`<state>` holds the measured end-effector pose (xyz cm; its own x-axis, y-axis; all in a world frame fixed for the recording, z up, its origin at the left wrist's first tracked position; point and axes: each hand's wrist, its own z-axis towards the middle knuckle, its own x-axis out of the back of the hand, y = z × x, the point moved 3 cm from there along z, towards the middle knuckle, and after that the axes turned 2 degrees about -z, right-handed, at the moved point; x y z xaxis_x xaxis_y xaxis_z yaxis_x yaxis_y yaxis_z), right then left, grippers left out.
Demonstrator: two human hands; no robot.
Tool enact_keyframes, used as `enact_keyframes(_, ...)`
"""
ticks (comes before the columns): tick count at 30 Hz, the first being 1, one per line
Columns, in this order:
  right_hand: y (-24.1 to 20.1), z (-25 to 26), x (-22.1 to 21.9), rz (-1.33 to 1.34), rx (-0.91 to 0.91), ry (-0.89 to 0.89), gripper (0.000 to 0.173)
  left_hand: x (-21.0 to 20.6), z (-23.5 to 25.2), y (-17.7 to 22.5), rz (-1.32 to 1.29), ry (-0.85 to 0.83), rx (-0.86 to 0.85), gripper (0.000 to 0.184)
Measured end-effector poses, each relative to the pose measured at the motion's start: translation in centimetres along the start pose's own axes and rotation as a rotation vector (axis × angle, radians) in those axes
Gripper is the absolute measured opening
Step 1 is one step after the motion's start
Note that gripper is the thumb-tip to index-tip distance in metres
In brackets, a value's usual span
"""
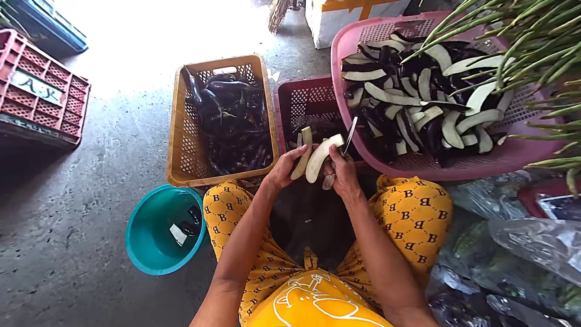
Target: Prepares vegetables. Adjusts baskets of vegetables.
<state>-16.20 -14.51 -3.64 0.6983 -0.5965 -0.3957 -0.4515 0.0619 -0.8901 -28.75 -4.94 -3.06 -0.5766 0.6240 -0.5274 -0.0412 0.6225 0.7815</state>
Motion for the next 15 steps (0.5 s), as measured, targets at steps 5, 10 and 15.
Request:
enact_keyframes(5, -0.03, -0.15, -0.14, 0.013, -0.010, 0.026, 0.025, 0.26, 0.10, -0.17, -0.065, 0.021, -0.001, 0.046)
enact_keyframes(10, -0.04, -0.13, -0.17, 0.025, 0.006, 0.037, 0.026, 0.40, 0.22, -0.38, -0.112, 0.037, 0.011, 0.044)
enact_keyframes(15, 0.16, 0.00, -0.27, -0.028, 0.031, 0.107, 0.008, 0.11, -0.12, -0.30, 0.019, -0.002, -0.020, 0.038)
